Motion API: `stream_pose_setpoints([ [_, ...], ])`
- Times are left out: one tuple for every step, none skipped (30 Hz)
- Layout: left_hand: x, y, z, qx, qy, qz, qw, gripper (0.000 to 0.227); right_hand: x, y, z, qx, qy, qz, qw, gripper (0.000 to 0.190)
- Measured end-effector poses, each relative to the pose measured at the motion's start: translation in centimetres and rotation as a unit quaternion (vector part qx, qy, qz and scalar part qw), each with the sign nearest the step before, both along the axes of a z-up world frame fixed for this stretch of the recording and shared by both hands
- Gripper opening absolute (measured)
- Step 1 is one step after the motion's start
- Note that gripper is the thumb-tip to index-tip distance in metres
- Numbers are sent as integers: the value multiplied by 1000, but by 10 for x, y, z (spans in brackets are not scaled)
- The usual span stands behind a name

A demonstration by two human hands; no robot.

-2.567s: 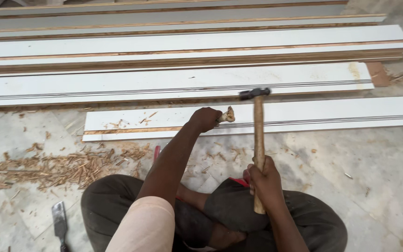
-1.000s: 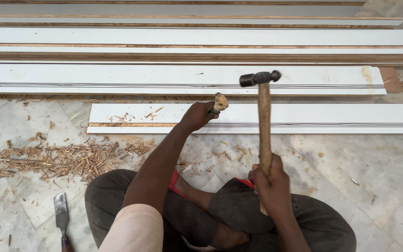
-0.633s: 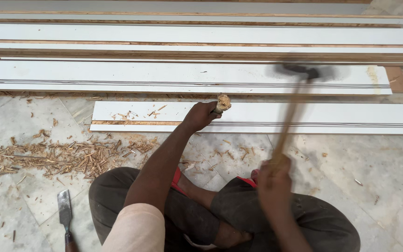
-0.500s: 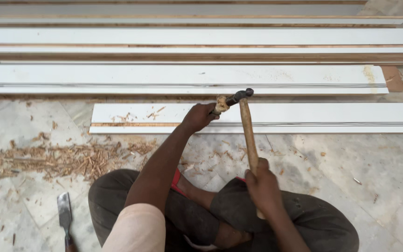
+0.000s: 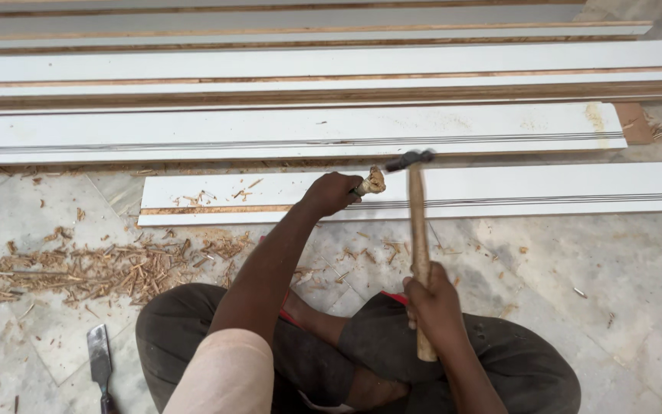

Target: The person sits on the floor and uses a hammer and chisel to carve a groove into a white wooden plank. They repeatedly strike the chisel to remove wood and occasionally scrape away debris with the chisel blade.

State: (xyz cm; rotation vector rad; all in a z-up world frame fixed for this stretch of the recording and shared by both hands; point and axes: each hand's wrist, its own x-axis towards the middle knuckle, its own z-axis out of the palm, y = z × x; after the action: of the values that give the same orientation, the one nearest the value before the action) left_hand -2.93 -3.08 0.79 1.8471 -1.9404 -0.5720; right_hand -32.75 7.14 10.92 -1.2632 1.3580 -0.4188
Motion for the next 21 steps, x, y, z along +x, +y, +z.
stream_pose_setpoints([
  [-2, 2, -2, -5, 0, -5, 1000, 22, -5, -2, 0, -41, -21, -28, 999, 30],
  [-1, 2, -3, 5, -1, -5, 1000, 22, -9, -4, 1, -81, -42, -56, 994, 30],
  [-1, 0, -4, 15, -1, -4, 1000, 22, -11, -5, 0, -121, -63, -85, 987, 31],
  [-1, -1, -4, 24, -2, -5, 1000, 22, -10, -6, -1, -129, -69, -112, 983, 31],
  [-1, -1, -4, 29, -13, -4, 999, 21, -6, -7, -3, -137, -75, -139, 978, 31],
  [-4, -4, -4, 33, -23, -5, 999, 21, -3, -7, -5, -147, -80, -168, 971, 31],
  [-7, -6, -4, 38, -33, -7, 999, 20, 2, -1, -8, -83, -37, -111, 990, 30],
  [-9, -9, -3, 47, -41, -4, 998, 19, 8, 6, -11, -20, 5, -52, 998, 29],
  [-12, -12, -4, 56, -49, -1, 997, 18, 11, 9, -12, 43, 47, 7, 998, 28],
  [-12, -13, -5, 69, -58, 1, 996, 17, 9, 10, -11, 50, 2, -13, 999, 28],
  [-12, -15, -6, 66, -63, -4, 996, 17, 5, 9, -10, 57, -44, -33, 997, 29],
  [-11, -15, -9, 64, -66, -7, 996, 18, 1, 8, -8, 63, -88, -52, 993, 30],
  [-10, -15, -11, 61, -69, -11, 996, 19, -2, 4, -5, 24, -94, -73, 993, 30],
  [-8, -16, -12, 54, -60, -12, 997, 19, -6, 0, -2, -14, -101, -98, 990, 31],
  [-5, -15, -13, 47, -52, -13, 997, 19, -8, -4, 0, -52, -107, -123, 985, 32],
  [-4, -13, -15, 42, -43, -11, 998, 19, -8, -8, 1, -80, -125, -150, 977, 32],
  [-4, -11, -16, 44, -48, -8, 998, 19, -8, -10, 1, -109, -143, -177, 968, 32],
  [-5, -10, -17, 46, -53, -5, 998, 19, -8, -11, 0, -137, -161, -205, 956, 32],
  [-5, -9, -17, 48, -59, -3, 997, 19, -3, -4, -5, -82, -101, -152, 980, 32],
  [-7, -10, -16, 48, -72, -3, 996, 18, 5, 4, -10, -30, -40, -98, 994, 32],
  [-9, -9, -17, 48, -86, -4, 995, 18, 9, 8, -12, 23, 21, -44, 999, 32],
])
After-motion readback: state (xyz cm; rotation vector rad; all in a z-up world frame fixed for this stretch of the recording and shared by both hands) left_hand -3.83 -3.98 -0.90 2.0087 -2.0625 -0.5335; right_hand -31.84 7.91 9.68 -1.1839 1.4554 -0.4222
